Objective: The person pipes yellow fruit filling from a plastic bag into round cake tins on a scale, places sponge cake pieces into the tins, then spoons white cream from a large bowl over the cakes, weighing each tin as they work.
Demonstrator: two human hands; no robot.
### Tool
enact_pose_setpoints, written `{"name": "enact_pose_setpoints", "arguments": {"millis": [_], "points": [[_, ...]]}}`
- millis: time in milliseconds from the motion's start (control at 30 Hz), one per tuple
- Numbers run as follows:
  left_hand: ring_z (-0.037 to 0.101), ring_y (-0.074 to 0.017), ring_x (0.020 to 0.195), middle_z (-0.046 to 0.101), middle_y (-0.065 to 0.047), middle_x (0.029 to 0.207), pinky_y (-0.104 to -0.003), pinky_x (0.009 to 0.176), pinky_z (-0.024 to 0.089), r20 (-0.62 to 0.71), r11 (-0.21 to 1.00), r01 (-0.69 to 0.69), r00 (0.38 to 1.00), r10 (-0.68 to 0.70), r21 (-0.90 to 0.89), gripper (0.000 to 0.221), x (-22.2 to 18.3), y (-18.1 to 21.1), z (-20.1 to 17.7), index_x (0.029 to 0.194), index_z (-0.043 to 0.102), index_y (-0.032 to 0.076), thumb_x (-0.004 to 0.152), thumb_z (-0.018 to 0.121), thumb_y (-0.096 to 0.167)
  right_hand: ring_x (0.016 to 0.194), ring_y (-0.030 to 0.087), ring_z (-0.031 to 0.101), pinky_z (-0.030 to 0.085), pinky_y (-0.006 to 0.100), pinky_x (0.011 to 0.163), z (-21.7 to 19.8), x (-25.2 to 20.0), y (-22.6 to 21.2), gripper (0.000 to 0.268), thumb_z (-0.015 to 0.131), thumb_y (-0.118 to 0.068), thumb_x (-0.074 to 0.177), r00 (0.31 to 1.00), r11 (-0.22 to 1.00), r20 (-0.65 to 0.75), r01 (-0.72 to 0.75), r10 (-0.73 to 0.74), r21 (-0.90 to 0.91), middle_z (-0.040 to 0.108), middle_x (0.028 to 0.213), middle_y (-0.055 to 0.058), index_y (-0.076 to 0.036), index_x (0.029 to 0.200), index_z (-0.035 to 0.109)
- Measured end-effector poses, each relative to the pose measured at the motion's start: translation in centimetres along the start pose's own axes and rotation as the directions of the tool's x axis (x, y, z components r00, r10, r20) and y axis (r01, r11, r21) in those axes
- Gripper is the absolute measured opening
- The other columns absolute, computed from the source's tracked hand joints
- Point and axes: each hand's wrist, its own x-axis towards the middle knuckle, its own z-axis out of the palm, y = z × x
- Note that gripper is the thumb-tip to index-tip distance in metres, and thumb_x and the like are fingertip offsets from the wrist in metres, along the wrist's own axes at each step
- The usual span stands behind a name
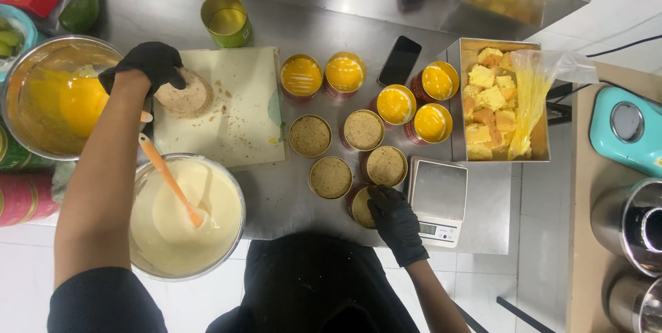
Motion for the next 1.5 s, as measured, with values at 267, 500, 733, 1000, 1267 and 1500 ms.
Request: {"name": "enact_pose_setpoints", "arguments": {"millis": [267,500,733,1000,1267,1500], "points": [[0.071,-0.0264,0.094,0.075,-0.015,0.109,-0.040,0.084,0.061,0.007,0.709,-0.028,0.999,0.046,-0.705,0.039,-3.0,17.0,-5.8,0.116,0.071,0.008,0.082,0.082,0.023,0.107,0.030,0.070,0.058,0.040,0.088,0.4,4.9,0.4,0.037,0.074,-0.021,0.087,0.996,0.988,0.004,-0.092,0.092,0.121,0.071,0.121,0.014,-0.012,0.122,0.072],[0.068,-0.0304,0.104,0.071,-0.017,0.113,-0.040,0.090,0.056,-0.218,0.727,-0.139,0.976,-0.015,-0.673,0.049,6.9,22.4,5.5,0.119,0.069,0.003,0.079,0.089,0.022,0.111,0.030,0.070,0.056,0.038,0.094,-2.1,9.2,-5.2,0.036,0.071,-0.018,0.094,0.995,0.923,0.070,-0.097,0.076,0.372,0.071,0.122,0.015,-0.010,0.129,0.069],[0.076,-0.0267,0.103,0.077,-0.013,0.115,-0.039,0.091,0.060,-0.029,0.655,-0.047,0.999,0.039,-0.754,0.051,12.4,20.9,9.3,0.123,0.073,0.007,0.078,0.083,0.030,0.115,0.031,0.069,0.054,0.040,0.096,-1.0,9.5,-3.6,0.040,0.070,-0.017,0.094,0.997,0.917,0.079,-0.039,0.008,0.396,0.070,0.126,0.017,-0.009,0.133,0.066],[0.059,-0.0342,0.120,0.060,-0.015,0.128,-0.044,0.100,0.050,-0.216,0.883,-0.365,0.926,0.311,-0.294,0.062,12.3,22.6,9.3,0.130,0.064,0.013,0.073,0.086,0.023,0.119,0.031,0.065,0.053,0.040,0.098,1.0,9.6,-3.5,0.042,0.069,-0.023,0.094,0.985,0.921,0.162,-0.114,0.056,0.373,0.066,0.132,0.015,-0.014,0.135,0.066],[0.064,-0.0324,0.115,0.058,-0.015,0.132,-0.043,0.090,0.057,-0.375,0.878,-0.462,0.798,0.472,0.122,0.043,6.1,25.1,8.4,0.133,0.060,0.009,0.093,0.074,0.020,0.123,0.031,0.063,0.050,0.042,0.103,1.0,9.4,-4.4,0.042,0.070,-0.028,0.096,0.984,0.939,0.170,-0.100,0.045,0.328,0.065,0.134,0.014,-0.015,0.135,0.066],[0.052,-0.0312,0.141,0.056,-0.011,0.149,-0.041,0.118,0.045,-0.307,0.879,-0.475,0.830,0.467,0.052,0.041,11.0,25.4,14.3,0.136,0.061,0.016,0.096,0.069,0.022,0.118,0.031,0.064,0.052,0.042,0.101,-0.1,9.0,-5.4,0.042,0.068,-0.026,0.097,0.989,0.919,0.149,-0.068,0.010,0.389,0.065,0.129,0.015,-0.013,0.136,0.065]]}}
